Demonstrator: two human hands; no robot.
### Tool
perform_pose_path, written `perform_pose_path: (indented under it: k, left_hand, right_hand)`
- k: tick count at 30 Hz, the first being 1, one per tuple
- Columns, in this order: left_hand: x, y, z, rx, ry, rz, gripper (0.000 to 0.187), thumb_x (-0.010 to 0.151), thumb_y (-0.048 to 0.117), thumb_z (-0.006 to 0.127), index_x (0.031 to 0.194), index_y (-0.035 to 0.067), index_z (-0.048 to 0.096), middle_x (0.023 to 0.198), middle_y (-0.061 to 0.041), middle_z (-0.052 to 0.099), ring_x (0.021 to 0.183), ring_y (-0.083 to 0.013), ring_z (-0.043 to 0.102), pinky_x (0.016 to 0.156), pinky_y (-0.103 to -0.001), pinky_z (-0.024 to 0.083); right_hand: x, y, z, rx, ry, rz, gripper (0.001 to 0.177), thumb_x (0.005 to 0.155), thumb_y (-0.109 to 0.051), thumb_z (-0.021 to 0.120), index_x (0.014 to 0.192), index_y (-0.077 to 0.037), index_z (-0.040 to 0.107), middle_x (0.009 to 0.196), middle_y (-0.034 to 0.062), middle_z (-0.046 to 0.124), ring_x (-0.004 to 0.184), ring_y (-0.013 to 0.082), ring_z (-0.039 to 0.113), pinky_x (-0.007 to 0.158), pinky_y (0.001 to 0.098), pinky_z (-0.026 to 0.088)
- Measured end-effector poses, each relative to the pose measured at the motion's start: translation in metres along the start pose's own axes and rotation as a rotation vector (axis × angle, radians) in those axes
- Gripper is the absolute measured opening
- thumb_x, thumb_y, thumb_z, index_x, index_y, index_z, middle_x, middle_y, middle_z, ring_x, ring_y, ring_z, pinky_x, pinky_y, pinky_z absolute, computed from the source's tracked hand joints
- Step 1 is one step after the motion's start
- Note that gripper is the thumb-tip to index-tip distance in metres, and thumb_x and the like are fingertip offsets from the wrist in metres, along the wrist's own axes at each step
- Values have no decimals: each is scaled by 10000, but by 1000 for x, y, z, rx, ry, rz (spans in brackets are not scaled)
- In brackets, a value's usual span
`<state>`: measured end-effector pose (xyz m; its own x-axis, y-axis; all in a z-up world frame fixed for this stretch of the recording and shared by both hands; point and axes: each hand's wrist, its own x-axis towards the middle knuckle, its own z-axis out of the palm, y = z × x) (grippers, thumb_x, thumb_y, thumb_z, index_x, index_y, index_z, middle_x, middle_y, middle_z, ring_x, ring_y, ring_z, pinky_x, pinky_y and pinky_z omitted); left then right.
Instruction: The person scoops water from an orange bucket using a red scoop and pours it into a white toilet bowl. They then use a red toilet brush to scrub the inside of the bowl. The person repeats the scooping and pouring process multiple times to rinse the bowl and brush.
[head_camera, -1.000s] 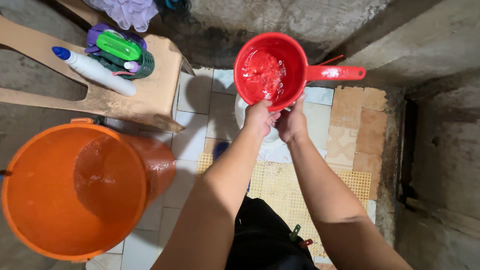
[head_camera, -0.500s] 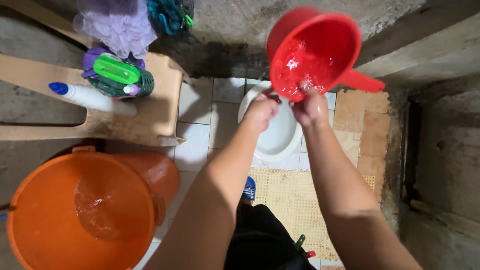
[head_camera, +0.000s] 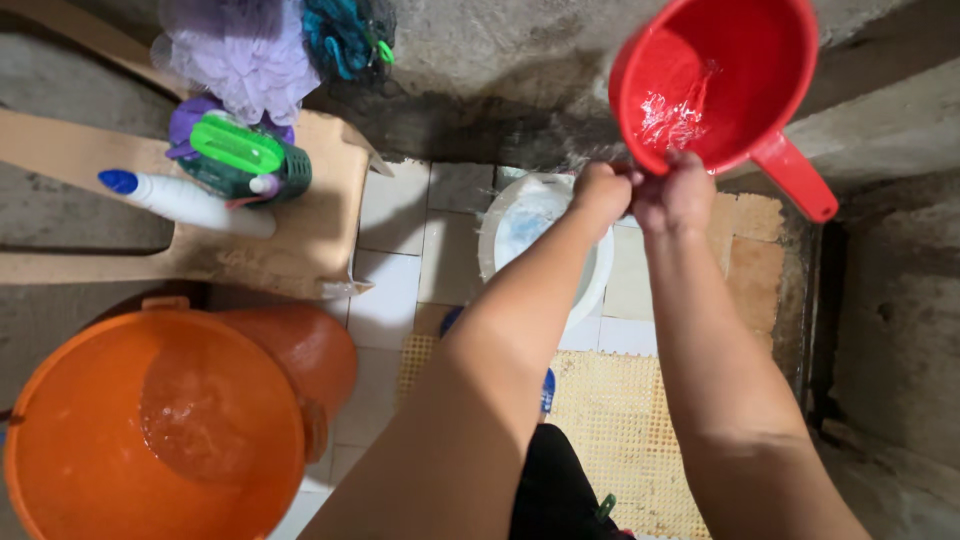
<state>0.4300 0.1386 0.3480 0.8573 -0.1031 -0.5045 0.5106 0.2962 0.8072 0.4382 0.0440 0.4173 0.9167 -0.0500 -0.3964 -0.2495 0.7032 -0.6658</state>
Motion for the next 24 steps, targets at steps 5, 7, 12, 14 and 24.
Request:
perform_pose_path:
  k: [5, 7, 12, 14, 24]
  left_hand:
    - [-61, -17, -11, -170, -288, 58, 364, 821, 113, 731, 1173, 46, 666, 986, -53, 731, 830, -157, 653, 687, -328, 528]
    - [-83, -24, -5, -430, -278, -124, 286, 934, 206, 762, 1137, 63, 619, 952, -39, 697, 792, -154, 611, 656, -337, 492]
    - [-127, -44, 28, -155, 221, -184, 281, 919, 206, 633, 1082, -17, 686, 893, -166, 736, 647, -222, 687, 549, -361, 522]
    - [-140, -57, 31, -125, 333, -194, 294, 914, 165, 624, 1072, -70, 703, 890, -214, 749, 610, -244, 703, 521, -373, 543]
    - [-194, -85, 12, -114, 536, -324, 312, 891, 173, 646, 1139, -15, 657, 895, -184, 735, 634, -260, 713, 529, -377, 563]
  right_hand:
    - [-49, -4, -31, -128, 262, -36, 385, 939, -57, 459, 1306, 57, 491, 1050, 201, 691, 858, 309, 734, 695, 419, 635]
    - [-70, 0, -56, -224, 329, 13, 368, 949, -60, 471, 1295, 63, 502, 1023, 204, 682, 808, 296, 724, 645, 392, 616]
    - [-97, 8, -127, -479, 184, 187, 280, 1007, -128, 562, 1237, 33, 562, 942, 179, 651, 678, 252, 574, 536, 384, 500]
    - [-106, -4, -150, -430, 78, 315, 227, 1013, -170, 583, 1185, -21, 581, 924, 136, 665, 708, 234, 606, 562, 354, 526]
    - [-152, -78, -153, -1735, -104, 16, 415, 903, -272, 816, 1144, 8, 626, 953, 114, 701, 847, 223, 646, 755, 340, 508]
